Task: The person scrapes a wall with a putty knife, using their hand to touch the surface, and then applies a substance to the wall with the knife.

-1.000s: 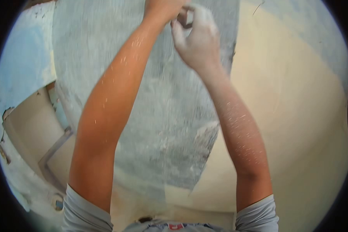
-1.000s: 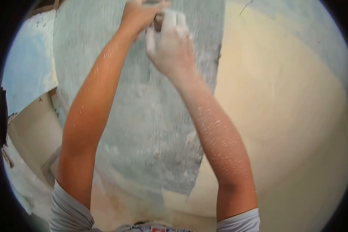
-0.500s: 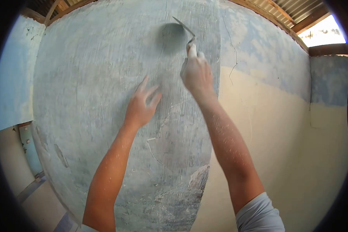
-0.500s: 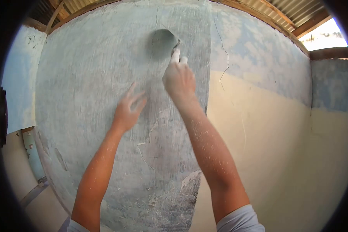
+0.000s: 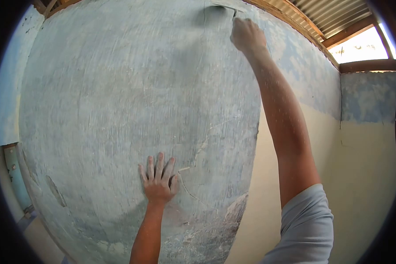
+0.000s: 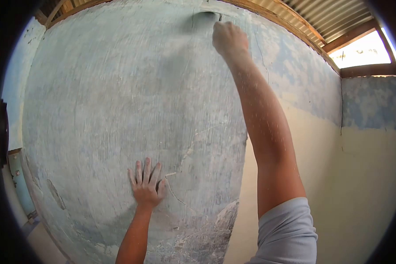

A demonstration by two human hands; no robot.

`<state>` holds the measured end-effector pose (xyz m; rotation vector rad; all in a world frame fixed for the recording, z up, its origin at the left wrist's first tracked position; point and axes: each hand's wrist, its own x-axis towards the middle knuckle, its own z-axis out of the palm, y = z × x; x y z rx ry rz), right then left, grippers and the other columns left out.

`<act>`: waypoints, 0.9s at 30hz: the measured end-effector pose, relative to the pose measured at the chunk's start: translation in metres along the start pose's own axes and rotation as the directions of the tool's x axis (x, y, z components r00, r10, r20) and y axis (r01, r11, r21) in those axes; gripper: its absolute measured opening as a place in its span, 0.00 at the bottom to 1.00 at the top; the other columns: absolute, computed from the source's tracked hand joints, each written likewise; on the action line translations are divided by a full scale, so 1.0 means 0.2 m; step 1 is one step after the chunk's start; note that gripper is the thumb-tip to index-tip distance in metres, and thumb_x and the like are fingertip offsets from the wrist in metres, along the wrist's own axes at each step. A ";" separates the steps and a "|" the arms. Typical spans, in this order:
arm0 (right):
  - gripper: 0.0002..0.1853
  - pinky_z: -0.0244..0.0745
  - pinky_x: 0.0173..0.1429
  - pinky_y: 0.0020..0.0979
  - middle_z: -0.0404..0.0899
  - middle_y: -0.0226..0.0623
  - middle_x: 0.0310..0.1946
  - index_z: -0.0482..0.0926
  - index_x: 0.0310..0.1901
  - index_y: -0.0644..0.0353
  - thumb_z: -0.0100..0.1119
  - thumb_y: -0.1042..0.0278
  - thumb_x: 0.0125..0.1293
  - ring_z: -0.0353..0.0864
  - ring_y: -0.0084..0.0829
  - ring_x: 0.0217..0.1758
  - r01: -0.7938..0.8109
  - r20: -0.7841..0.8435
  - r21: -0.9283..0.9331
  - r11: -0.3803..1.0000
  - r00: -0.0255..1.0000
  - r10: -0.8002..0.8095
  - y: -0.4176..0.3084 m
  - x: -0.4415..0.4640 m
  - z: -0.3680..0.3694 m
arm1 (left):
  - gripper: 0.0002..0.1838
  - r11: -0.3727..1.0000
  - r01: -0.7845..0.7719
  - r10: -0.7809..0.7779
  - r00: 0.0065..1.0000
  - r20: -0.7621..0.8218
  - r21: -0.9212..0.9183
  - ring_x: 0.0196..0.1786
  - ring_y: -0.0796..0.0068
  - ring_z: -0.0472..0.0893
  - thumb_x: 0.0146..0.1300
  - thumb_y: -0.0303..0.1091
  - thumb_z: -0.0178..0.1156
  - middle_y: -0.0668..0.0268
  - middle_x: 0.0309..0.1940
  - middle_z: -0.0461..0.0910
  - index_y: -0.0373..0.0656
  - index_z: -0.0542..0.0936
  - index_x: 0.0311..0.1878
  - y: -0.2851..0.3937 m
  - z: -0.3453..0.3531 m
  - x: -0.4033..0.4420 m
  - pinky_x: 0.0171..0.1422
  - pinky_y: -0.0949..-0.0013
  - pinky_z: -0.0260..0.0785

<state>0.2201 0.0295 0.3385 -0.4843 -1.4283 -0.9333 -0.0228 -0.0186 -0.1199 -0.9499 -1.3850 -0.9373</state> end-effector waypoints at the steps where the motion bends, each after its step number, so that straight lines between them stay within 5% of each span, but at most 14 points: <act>1: 0.13 0.84 0.57 0.51 0.87 0.50 0.49 0.86 0.48 0.59 0.53 0.70 0.69 0.88 0.53 0.55 0.022 -0.034 -0.031 0.999 0.999 -0.023 0.01 0.06 0.01 | 0.31 1.000 -0.001 0.001 1.000 -0.003 -0.008 0.84 0.46 0.58 0.65 0.50 0.59 0.64 0.81 0.66 0.63 0.79 0.73 0.00 0.00 0.00 0.83 0.26 0.41; 10: 0.12 0.84 0.58 0.49 0.86 0.52 0.51 0.86 0.49 0.58 0.56 0.68 0.69 0.88 0.53 0.55 0.027 0.117 -0.111 0.993 0.993 -0.014 -0.07 -0.23 -0.16 | 0.31 1.000 -0.002 0.002 1.000 -0.005 -0.021 0.84 0.49 0.59 0.65 0.50 0.59 0.66 0.81 0.66 0.65 0.78 0.73 -0.02 0.01 -0.02 0.83 0.27 0.41; 19: 0.11 0.82 0.57 0.53 0.87 0.50 0.48 0.84 0.47 0.56 0.58 0.64 0.67 0.87 0.54 0.54 0.118 -0.118 -0.130 0.984 0.984 -0.134 0.06 0.18 -0.02 | 0.30 0.998 0.006 -0.007 1.000 -0.016 -0.055 0.83 0.50 0.61 0.66 0.51 0.58 0.67 0.80 0.67 0.65 0.79 0.73 -0.02 0.01 -0.02 0.83 0.28 0.43; 22: 0.11 0.81 0.55 0.54 0.87 0.51 0.44 0.86 0.46 0.54 0.59 0.62 0.68 0.87 0.54 0.52 0.045 0.022 -0.096 0.994 0.999 -0.044 0.08 0.01 -0.11 | 0.30 0.997 0.010 -0.012 0.999 -0.031 -0.072 0.83 0.51 0.61 0.66 0.51 0.58 0.68 0.80 0.67 0.66 0.79 0.73 -0.02 0.00 -0.02 0.83 0.29 0.44; 27: 0.10 0.80 0.56 0.54 0.87 0.53 0.42 0.86 0.44 0.55 0.58 0.63 0.68 0.86 0.56 0.51 0.008 -0.063 -0.049 0.999 0.998 -0.011 0.03 0.03 -0.08 | 0.30 0.996 -0.009 0.004 0.998 -0.056 -0.091 0.83 0.47 0.60 0.65 0.49 0.60 0.64 0.80 0.68 0.62 0.79 0.72 -0.03 0.01 -0.01 0.83 0.28 0.43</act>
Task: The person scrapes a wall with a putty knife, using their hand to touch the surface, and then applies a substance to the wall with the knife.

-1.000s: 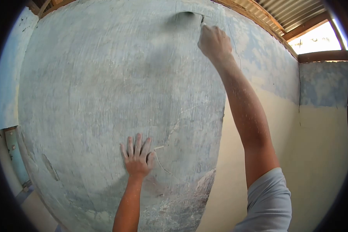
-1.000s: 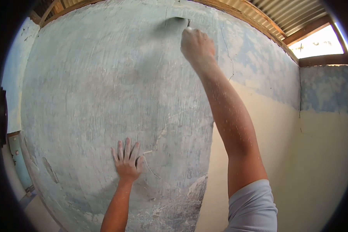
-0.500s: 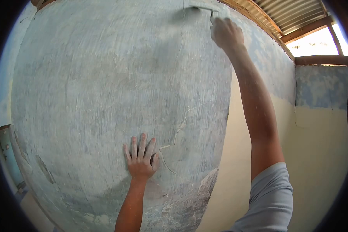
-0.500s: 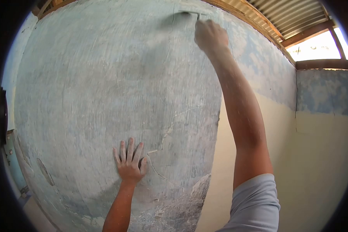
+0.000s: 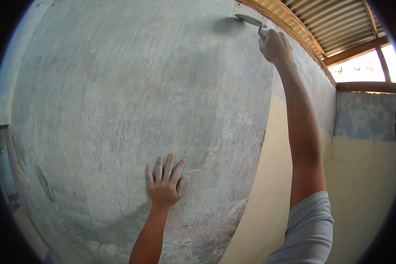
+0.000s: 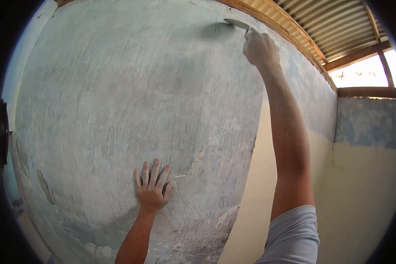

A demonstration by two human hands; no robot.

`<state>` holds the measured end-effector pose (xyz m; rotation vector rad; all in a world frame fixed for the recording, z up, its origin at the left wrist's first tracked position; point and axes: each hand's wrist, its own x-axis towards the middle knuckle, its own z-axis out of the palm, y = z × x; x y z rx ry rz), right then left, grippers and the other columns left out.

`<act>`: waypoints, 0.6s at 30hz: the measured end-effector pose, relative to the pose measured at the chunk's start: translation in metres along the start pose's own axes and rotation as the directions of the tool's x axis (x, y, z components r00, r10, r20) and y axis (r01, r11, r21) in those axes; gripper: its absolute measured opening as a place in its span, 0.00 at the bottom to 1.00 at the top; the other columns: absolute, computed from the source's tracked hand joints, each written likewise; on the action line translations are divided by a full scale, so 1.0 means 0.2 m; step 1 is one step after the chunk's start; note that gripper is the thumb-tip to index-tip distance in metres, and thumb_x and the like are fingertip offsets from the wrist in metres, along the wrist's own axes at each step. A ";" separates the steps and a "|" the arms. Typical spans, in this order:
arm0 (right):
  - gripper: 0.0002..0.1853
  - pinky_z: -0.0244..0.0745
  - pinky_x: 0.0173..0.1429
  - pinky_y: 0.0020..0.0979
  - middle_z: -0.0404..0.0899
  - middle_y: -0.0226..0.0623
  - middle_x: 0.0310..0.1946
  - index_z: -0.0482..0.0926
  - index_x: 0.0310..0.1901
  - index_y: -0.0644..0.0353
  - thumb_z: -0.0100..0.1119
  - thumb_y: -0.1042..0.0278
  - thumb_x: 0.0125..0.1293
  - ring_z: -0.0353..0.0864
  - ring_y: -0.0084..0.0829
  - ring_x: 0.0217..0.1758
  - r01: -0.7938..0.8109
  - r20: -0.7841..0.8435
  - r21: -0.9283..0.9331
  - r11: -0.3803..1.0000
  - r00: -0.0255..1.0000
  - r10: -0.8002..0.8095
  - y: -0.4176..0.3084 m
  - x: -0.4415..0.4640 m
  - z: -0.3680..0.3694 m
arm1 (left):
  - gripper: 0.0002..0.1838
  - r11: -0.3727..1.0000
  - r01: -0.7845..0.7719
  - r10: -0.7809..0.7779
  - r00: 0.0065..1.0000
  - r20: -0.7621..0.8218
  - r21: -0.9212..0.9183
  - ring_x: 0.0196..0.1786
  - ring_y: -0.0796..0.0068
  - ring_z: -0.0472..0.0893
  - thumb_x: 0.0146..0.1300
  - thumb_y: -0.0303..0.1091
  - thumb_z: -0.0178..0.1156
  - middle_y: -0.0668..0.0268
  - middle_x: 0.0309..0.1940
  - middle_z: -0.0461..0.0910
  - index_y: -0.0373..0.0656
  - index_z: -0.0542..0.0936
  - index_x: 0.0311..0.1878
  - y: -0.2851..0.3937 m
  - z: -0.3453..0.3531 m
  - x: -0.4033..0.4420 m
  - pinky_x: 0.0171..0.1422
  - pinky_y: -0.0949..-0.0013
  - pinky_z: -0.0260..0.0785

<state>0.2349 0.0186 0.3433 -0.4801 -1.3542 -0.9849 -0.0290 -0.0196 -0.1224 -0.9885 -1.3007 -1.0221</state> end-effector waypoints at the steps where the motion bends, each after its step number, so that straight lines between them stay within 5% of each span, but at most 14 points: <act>1: 0.10 0.79 0.56 0.54 0.87 0.53 0.42 0.85 0.43 0.56 0.58 0.63 0.67 0.86 0.56 0.51 0.009 -0.028 0.015 1.000 1.000 -0.009 0.05 0.09 0.08 | 0.30 1.000 0.002 -0.002 1.000 0.005 0.006 0.83 0.50 0.61 0.66 0.50 0.59 0.67 0.81 0.67 0.65 0.79 0.73 0.00 -0.01 0.00 0.83 0.29 0.44; 4: 0.09 0.79 0.52 0.52 0.86 0.54 0.39 0.84 0.40 0.58 0.58 0.64 0.66 0.86 0.56 0.47 0.053 -0.073 0.055 0.997 0.996 -0.049 0.08 0.25 0.11 | 0.30 1.000 0.013 -0.013 1.000 0.012 0.013 0.83 0.53 0.61 0.67 0.52 0.58 0.70 0.81 0.66 0.67 0.78 0.74 0.01 -0.01 0.00 0.83 0.30 0.45; 6: 0.16 0.79 0.61 0.53 0.86 0.54 0.52 0.86 0.51 0.54 0.55 0.59 0.70 0.84 0.56 0.59 -0.022 0.103 0.013 1.000 0.994 0.021 0.09 0.26 0.05 | 0.30 1.000 0.014 -0.015 1.000 0.027 0.010 0.83 0.53 0.61 0.68 0.52 0.58 0.70 0.81 0.66 0.68 0.77 0.74 0.01 -0.01 -0.01 0.83 0.30 0.46; 10: 0.15 0.79 0.61 0.54 0.86 0.53 0.51 0.87 0.50 0.52 0.56 0.58 0.69 0.85 0.56 0.57 0.022 0.203 0.003 1.000 0.979 -0.022 0.06 0.00 -0.07 | 0.30 1.000 0.019 -0.019 1.000 0.020 -0.016 0.83 0.53 0.61 0.67 0.52 0.59 0.70 0.81 0.67 0.68 0.77 0.74 0.00 -0.02 -0.01 0.83 0.29 0.46; 18: 0.15 0.79 0.62 0.53 0.86 0.54 0.52 0.87 0.50 0.52 0.56 0.57 0.70 0.84 0.57 0.58 -0.034 0.080 0.033 0.999 0.996 0.031 0.10 0.28 0.09 | 0.30 1.000 0.013 -0.013 1.000 0.013 -0.011 0.83 0.53 0.61 0.68 0.51 0.58 0.71 0.81 0.67 0.68 0.77 0.74 0.00 0.00 -0.01 0.83 0.29 0.46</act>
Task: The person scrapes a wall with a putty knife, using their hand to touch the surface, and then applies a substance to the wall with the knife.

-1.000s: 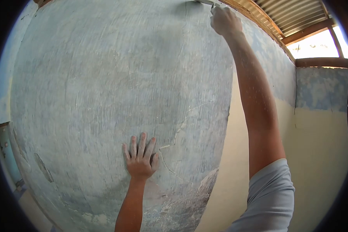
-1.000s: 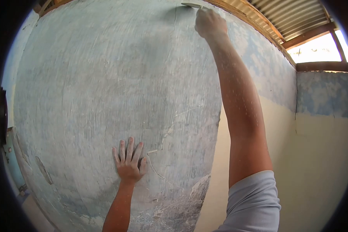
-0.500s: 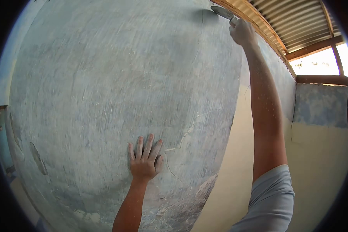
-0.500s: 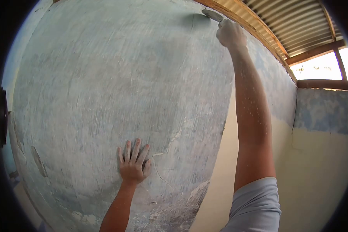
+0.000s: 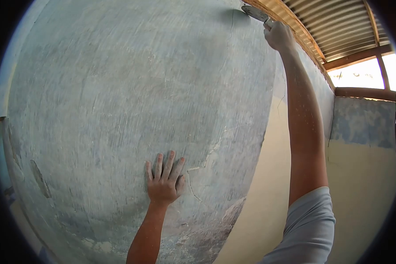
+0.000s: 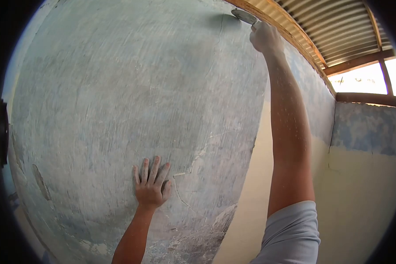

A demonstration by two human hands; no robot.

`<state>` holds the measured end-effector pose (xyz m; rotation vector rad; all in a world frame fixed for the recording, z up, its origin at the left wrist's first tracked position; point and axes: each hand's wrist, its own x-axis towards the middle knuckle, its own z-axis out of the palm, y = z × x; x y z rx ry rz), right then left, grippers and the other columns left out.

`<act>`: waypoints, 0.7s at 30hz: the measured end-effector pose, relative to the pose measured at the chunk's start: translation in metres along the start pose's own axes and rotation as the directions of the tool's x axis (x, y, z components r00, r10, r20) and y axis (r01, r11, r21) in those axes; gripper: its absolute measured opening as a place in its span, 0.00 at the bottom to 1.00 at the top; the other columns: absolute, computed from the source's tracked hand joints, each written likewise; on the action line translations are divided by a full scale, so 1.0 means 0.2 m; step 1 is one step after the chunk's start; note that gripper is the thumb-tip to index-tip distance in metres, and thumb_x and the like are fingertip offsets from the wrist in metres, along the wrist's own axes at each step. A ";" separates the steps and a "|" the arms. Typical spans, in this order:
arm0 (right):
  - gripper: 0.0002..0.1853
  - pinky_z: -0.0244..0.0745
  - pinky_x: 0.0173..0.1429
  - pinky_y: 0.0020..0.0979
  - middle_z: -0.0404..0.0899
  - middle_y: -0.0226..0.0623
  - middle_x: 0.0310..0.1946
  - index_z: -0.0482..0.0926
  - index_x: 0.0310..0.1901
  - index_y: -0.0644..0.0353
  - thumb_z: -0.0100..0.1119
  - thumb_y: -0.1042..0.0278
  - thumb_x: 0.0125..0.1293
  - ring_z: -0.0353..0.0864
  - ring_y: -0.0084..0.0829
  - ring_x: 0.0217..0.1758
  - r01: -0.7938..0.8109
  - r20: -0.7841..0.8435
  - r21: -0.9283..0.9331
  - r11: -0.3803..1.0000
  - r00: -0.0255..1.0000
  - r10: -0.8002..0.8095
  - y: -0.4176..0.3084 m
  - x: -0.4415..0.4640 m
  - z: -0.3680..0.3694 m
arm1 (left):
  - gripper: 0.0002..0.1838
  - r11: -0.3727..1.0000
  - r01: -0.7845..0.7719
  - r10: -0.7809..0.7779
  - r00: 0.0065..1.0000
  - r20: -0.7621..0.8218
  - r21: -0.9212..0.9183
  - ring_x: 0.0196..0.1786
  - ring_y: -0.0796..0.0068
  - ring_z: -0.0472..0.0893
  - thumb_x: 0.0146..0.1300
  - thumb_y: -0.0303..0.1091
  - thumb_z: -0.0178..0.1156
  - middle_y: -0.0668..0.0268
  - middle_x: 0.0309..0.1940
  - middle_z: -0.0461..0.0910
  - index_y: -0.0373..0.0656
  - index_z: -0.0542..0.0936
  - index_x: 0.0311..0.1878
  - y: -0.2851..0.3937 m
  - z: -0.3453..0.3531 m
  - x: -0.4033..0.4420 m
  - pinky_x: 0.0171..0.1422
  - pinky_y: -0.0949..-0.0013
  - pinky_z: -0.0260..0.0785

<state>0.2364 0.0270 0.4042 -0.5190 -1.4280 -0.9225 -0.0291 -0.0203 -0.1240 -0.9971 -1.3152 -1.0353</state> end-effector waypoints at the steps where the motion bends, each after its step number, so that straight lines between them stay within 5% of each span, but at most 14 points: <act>1: 0.16 0.79 0.62 0.53 0.86 0.54 0.53 0.87 0.50 0.53 0.56 0.57 0.71 0.84 0.57 0.58 0.014 0.005 -0.010 1.000 1.000 -0.014 -0.02 0.03 -0.02 | 0.30 1.000 0.003 -0.003 1.000 0.007 -0.001 0.83 0.53 0.61 0.68 0.51 0.58 0.71 0.81 0.67 0.68 0.77 0.74 0.00 0.00 0.00 0.83 0.29 0.46; 3: 0.16 0.79 0.62 0.53 0.86 0.53 0.54 0.87 0.51 0.54 0.56 0.57 0.71 0.85 0.56 0.58 0.004 -0.008 -0.005 1.000 1.000 -0.004 -0.01 -0.01 -0.02 | 0.30 1.000 -0.002 0.002 1.000 0.023 -0.003 0.83 0.54 0.61 0.68 0.51 0.58 0.71 0.81 0.66 0.68 0.77 0.74 0.00 0.00 0.00 0.83 0.29 0.46; 6: 0.14 0.79 0.53 0.51 0.86 0.55 0.42 0.88 0.48 0.53 0.59 0.59 0.69 0.87 0.56 0.48 0.083 -0.093 0.005 0.997 0.992 -0.082 0.01 -0.18 -0.01 | 0.31 1.000 -0.025 0.025 1.000 -0.005 -0.009 0.84 0.48 0.59 0.66 0.50 0.60 0.66 0.81 0.66 0.63 0.78 0.74 -0.01 0.00 -0.01 0.83 0.27 0.43; 9: 0.12 0.79 0.51 0.52 0.86 0.56 0.39 0.87 0.47 0.55 0.59 0.62 0.68 0.86 0.57 0.46 0.089 -0.049 -0.018 0.996 0.995 -0.090 -0.02 -0.34 -0.05 | 0.31 1.000 0.002 -0.002 1.000 0.006 -0.023 0.83 0.53 0.61 0.67 0.52 0.59 0.71 0.81 0.67 0.68 0.77 0.74 0.00 0.00 0.00 0.83 0.29 0.47; 13: 0.16 0.79 0.61 0.54 0.86 0.54 0.51 0.87 0.53 0.52 0.56 0.58 0.71 0.85 0.56 0.57 -0.010 -0.016 0.026 1.000 1.000 0.010 0.02 -0.14 0.01 | 0.32 1.000 -0.022 0.022 1.000 0.004 -0.020 0.84 0.49 0.59 0.65 0.50 0.60 0.66 0.81 0.66 0.63 0.77 0.74 -0.01 0.01 0.00 0.83 0.28 0.43; 21: 0.15 0.79 0.60 0.53 0.87 0.53 0.50 0.87 0.51 0.55 0.57 0.58 0.70 0.85 0.57 0.57 0.052 0.011 -0.036 0.998 0.999 -0.051 -0.01 -0.17 -0.05 | 0.32 1.000 -0.024 0.024 1.000 0.006 -0.012 0.84 0.49 0.59 0.65 0.49 0.60 0.66 0.82 0.65 0.63 0.77 0.75 -0.01 0.00 -0.01 0.84 0.28 0.42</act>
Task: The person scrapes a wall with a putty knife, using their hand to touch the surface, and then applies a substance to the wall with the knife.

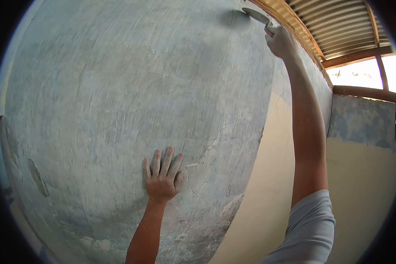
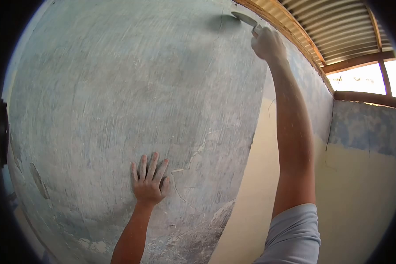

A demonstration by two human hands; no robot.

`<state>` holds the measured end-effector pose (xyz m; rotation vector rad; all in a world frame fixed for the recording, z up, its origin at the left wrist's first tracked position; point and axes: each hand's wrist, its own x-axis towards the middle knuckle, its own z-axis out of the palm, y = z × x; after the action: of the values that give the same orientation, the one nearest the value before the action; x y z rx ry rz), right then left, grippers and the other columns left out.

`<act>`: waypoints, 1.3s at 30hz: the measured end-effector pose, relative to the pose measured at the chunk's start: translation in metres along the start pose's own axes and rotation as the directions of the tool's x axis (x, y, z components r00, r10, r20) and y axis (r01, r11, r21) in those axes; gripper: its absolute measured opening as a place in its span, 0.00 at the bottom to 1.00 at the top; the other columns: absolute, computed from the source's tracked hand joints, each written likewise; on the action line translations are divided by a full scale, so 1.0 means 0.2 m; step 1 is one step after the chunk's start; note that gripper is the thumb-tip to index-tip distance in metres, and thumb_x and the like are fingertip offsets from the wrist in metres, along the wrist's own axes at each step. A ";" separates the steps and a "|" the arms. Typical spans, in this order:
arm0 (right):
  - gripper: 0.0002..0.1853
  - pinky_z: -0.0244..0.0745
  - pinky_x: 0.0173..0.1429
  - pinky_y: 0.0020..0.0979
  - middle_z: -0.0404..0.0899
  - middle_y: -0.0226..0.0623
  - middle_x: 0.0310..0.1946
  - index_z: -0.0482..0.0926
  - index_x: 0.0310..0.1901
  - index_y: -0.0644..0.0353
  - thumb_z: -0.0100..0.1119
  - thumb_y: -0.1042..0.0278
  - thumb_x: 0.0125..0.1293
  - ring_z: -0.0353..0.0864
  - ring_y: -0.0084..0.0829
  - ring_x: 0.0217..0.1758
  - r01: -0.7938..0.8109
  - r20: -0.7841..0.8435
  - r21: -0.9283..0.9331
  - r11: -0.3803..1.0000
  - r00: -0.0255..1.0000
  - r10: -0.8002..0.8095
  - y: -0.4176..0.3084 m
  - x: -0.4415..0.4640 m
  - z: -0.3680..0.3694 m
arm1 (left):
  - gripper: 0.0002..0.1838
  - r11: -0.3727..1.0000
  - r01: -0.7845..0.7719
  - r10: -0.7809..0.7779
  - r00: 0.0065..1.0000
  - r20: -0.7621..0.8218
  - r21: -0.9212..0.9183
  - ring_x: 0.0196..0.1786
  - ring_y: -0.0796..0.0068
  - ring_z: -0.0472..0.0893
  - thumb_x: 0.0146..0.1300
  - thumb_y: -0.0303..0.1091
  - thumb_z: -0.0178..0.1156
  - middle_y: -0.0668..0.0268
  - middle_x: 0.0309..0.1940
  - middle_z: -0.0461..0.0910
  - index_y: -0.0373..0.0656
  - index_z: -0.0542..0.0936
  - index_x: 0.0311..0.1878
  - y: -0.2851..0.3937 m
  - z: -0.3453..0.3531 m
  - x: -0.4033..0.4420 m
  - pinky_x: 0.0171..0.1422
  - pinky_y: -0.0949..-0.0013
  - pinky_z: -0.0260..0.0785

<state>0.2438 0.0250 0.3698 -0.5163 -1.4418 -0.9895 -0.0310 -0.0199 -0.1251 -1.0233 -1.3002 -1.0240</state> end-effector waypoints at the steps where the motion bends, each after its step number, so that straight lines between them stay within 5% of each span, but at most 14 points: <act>1: 0.15 0.80 0.60 0.53 0.87 0.54 0.49 0.87 0.50 0.54 0.57 0.59 0.70 0.85 0.57 0.56 0.011 0.024 0.027 1.000 1.000 -0.012 -0.01 -0.08 -0.04 | 0.32 1.000 0.000 0.000 1.000 -0.002 -0.002 0.84 0.49 0.59 0.65 0.49 0.60 0.66 0.82 0.65 0.63 0.76 0.75 0.00 0.00 0.00 0.83 0.28 0.43; 8: 0.15 0.80 0.61 0.53 0.87 0.55 0.50 0.87 0.51 0.54 0.56 0.59 0.70 0.86 0.57 0.56 -0.054 0.006 0.036 0.998 0.999 0.054 0.03 0.03 0.05 | 0.32 1.000 0.005 -0.005 1.000 0.004 0.003 0.84 0.48 0.59 0.65 0.49 0.60 0.65 0.81 0.65 0.63 0.77 0.74 0.01 0.00 0.00 0.83 0.27 0.43; 10: 0.12 0.80 0.53 0.51 0.87 0.53 0.40 0.85 0.43 0.57 0.57 0.59 0.70 0.87 0.56 0.48 0.054 -0.146 0.020 0.998 0.988 -0.050 0.04 0.13 0.07 | 0.31 1.000 0.005 -0.005 1.000 0.002 0.015 0.84 0.48 0.59 0.65 0.50 0.60 0.65 0.81 0.66 0.63 0.78 0.74 0.01 0.00 0.01 0.83 0.27 0.43; 15: 0.12 0.80 0.54 0.52 0.87 0.53 0.39 0.85 0.45 0.57 0.57 0.60 0.70 0.87 0.56 0.48 0.034 -0.116 -0.012 0.999 0.993 -0.035 0.02 -0.02 0.03 | 0.31 1.000 0.000 0.000 1.000 0.009 0.011 0.84 0.48 0.60 0.65 0.50 0.60 0.65 0.81 0.66 0.62 0.78 0.73 0.01 -0.01 0.01 0.83 0.27 0.42; 17: 0.15 0.79 0.62 0.55 0.86 0.55 0.52 0.86 0.51 0.54 0.56 0.61 0.70 0.85 0.56 0.58 -0.002 0.103 -0.021 1.000 0.995 0.004 -0.01 -0.14 -0.05 | 0.31 1.000 0.012 -0.012 1.000 0.009 -0.005 0.83 0.48 0.60 0.65 0.50 0.59 0.65 0.81 0.66 0.62 0.78 0.73 0.01 -0.01 0.01 0.83 0.27 0.42; 26: 0.17 0.80 0.62 0.53 0.86 0.55 0.53 0.86 0.54 0.54 0.53 0.61 0.71 0.85 0.55 0.58 -0.046 0.033 -0.042 0.998 0.998 0.047 -0.04 0.15 0.02 | 0.31 1.000 -0.003 0.003 1.000 -0.012 0.028 0.84 0.49 0.59 0.65 0.50 0.59 0.66 0.81 0.66 0.63 0.78 0.73 0.01 0.00 0.00 0.84 0.28 0.42; 35: 0.14 0.80 0.60 0.54 0.86 0.59 0.49 0.86 0.51 0.56 0.53 0.66 0.70 0.86 0.58 0.55 0.011 0.131 -0.055 0.998 0.991 -0.004 -0.19 -0.28 -0.09 | 0.31 0.999 0.037 -0.037 0.999 -0.004 0.003 0.84 0.55 0.61 0.66 0.51 0.59 0.72 0.81 0.66 0.69 0.76 0.75 0.01 0.00 0.00 0.84 0.30 0.46; 39: 0.13 0.81 0.56 0.55 0.86 0.58 0.45 0.85 0.49 0.56 0.55 0.63 0.69 0.86 0.59 0.53 -0.064 -0.022 -0.045 0.997 0.998 0.063 -0.14 -0.01 0.04 | 0.30 1.000 0.007 -0.007 1.000 -0.005 0.002 0.84 0.50 0.59 0.65 0.49 0.59 0.66 0.81 0.66 0.63 0.79 0.73 0.01 0.00 0.00 0.83 0.28 0.43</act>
<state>0.2165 0.0168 0.3621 -0.5805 -1.3786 -0.9761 -0.0284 -0.0195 -0.1256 -1.0145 -1.3020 -1.0298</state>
